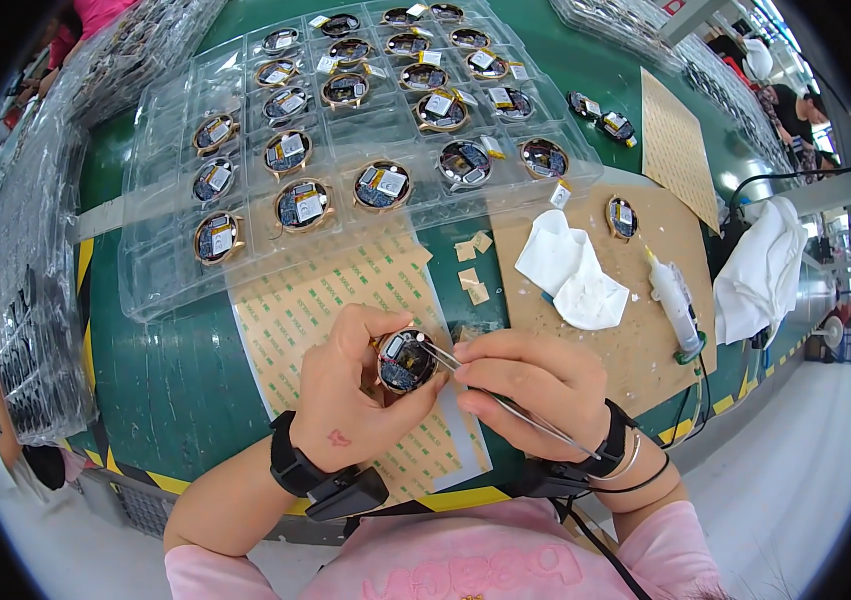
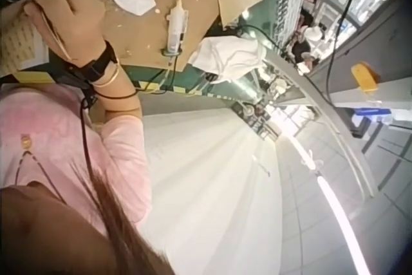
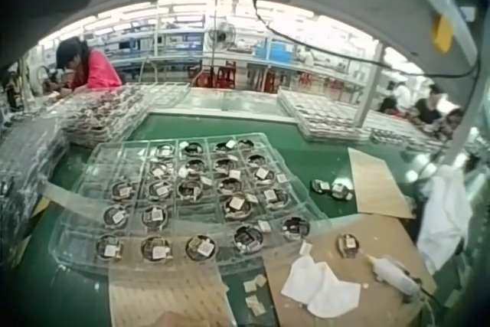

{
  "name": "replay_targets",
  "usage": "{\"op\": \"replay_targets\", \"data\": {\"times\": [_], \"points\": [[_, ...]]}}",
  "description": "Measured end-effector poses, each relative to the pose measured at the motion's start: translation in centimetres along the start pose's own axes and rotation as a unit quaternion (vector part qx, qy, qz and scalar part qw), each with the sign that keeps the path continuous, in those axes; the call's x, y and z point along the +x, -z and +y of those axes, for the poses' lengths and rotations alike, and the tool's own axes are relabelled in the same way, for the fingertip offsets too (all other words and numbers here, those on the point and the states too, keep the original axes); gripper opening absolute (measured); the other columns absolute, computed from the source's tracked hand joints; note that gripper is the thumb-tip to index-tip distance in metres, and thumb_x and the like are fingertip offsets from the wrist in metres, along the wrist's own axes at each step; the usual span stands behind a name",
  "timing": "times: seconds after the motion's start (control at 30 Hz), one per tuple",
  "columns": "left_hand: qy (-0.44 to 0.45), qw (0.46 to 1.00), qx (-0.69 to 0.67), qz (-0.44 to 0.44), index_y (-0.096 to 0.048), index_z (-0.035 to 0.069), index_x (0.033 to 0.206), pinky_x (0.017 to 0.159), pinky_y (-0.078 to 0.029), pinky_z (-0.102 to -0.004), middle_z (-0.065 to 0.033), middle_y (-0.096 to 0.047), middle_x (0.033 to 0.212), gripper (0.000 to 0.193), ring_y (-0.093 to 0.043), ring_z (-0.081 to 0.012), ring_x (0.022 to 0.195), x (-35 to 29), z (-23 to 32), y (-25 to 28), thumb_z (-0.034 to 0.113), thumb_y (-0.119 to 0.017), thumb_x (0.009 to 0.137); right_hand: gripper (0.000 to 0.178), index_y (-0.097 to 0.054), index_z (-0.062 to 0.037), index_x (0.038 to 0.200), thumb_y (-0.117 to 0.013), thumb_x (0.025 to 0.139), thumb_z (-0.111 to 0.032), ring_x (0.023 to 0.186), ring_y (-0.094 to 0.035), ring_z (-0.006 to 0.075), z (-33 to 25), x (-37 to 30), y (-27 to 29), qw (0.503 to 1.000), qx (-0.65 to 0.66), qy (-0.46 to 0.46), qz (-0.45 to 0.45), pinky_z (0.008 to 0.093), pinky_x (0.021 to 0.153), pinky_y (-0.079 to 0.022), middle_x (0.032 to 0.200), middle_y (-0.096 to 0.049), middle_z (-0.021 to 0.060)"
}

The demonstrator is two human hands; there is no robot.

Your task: The person picks up a watch from a tray, peels a small adhesive piece from a sheet using tweezers, and applies it inside the watch. They then pick up a battery, place it into the watch, and press it down before returning the watch to the tray.

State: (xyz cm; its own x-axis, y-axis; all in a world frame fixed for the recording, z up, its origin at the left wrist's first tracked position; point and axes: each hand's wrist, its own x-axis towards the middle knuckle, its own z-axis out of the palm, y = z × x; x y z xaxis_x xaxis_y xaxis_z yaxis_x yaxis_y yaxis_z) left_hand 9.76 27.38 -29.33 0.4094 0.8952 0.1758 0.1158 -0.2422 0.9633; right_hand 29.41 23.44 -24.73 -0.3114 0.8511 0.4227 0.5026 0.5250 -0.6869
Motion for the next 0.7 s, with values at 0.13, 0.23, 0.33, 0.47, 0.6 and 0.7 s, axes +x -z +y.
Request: {"op": "replay_targets", "data": {"times": [0.13, 0.23, 0.33, 0.47, 0.6, 0.7], "points": [[-0.010, 1.000, 0.011, -0.001, -0.048, 0.005, 0.107, 0.053, -0.049, -0.0204, -0.0064, -0.064, 0.083, 0.047, -0.064, -0.0084, 0.068, -0.2, -0.4, -0.1, 0.005, -0.079, 0.071, 0.019, -0.066, -0.0004, 0.094, -0.073, 0.076, -0.003, 0.083, -0.067, 0.0250, 0.7, -0.2, -0.1, 0.999, 0.038, -0.022, 0.014, 0.0302, 0.071, -0.054, 0.095, -0.067, 0.0133], [-0.009, 1.000, 0.022, -0.010, -0.048, 0.005, 0.108, 0.052, -0.048, -0.0199, -0.0062, -0.064, 0.083, 0.047, -0.064, -0.0079, 0.068, -0.2, -0.3, 0.0, 0.006, -0.079, 0.071, 0.016, -0.066, 0.0005, 0.095, -0.069, 0.081, -0.005, 0.082, -0.067, 0.0224, 1.0, -0.4, -0.1, 0.991, 0.101, -0.090, 0.017, 0.0298, 0.073, -0.053, 0.093, -0.068, 0.0130], [0.005, 0.999, 0.034, -0.028, -0.048, 0.005, 0.108, 0.051, -0.048, -0.0196, -0.0062, -0.063, 0.083, 0.048, -0.064, -0.0077, 0.068, -0.3, -0.3, 0.3, 0.007, -0.079, 0.071, 0.014, -0.066, 0.0013, 0.096, -0.067, 0.085, -0.007, 0.083, -0.066, 0.0201, 1.1, -0.6, 0.2, 0.979, 0.134, -0.155, 0.007, 0.0297, 0.073, -0.052, 0.094, -0.068, 0.0130], [0.011, 0.999, -0.008, -0.034, -0.047, 0.004, 0.110, 0.053, -0.049, -0.0200, -0.0069, -0.062, 0.087, 0.050, -0.065, -0.0086, 0.070, -0.4, -0.5, 0.2, 0.007, -0.079, 0.072, 0.013, -0.065, 0.0023, 0.096, -0.064, 0.088, -0.008, 0.084, -0.066, 0.0186, 1.3, -0.9, 0.2, 0.958, 0.194, -0.212, 0.008, 0.0300, 0.075, -0.052, 0.094, -0.067, 0.0139], [-0.002, 0.998, -0.053, -0.030, -0.046, 0.003, 0.112, 0.057, -0.051, -0.0214, -0.0075, -0.061, 0.091, 0.051, -0.066, -0.0106, 0.075, -0.8, -0.8, 0.1, 0.005, -0.079, 0.073, 0.012, -0.063, 0.0030, 0.095, -0.063, 0.089, -0.008, 0.083, -0.066, 0.0191, 1.4, -1.0, 0.1, 0.939, 0.245, -0.241, 0.012, 0.0302, 0.076, -0.053, 0.095, -0.066, 0.0159], [0.008, 0.995, -0.068, -0.073, -0.041, 0.005, 0.119, 0.071, -0.047, -0.0214, -0.0055, -0.055, 0.097, 0.059, -0.059, -0.0079, 0.085, -0.8, -0.4, 0.4, -0.008, -0.074, 0.072, 0.012, -0.062, 0.0032, 0.094, -0.062, 0.090, -0.008, 0.083, -0.066, 0.0197, 1.4, -1.0, 0.1, 0.925, 0.274, -0.261, 0.019, 0.0300, 0.076, -0.053, 0.096, -0.066, 0.0172]]}}
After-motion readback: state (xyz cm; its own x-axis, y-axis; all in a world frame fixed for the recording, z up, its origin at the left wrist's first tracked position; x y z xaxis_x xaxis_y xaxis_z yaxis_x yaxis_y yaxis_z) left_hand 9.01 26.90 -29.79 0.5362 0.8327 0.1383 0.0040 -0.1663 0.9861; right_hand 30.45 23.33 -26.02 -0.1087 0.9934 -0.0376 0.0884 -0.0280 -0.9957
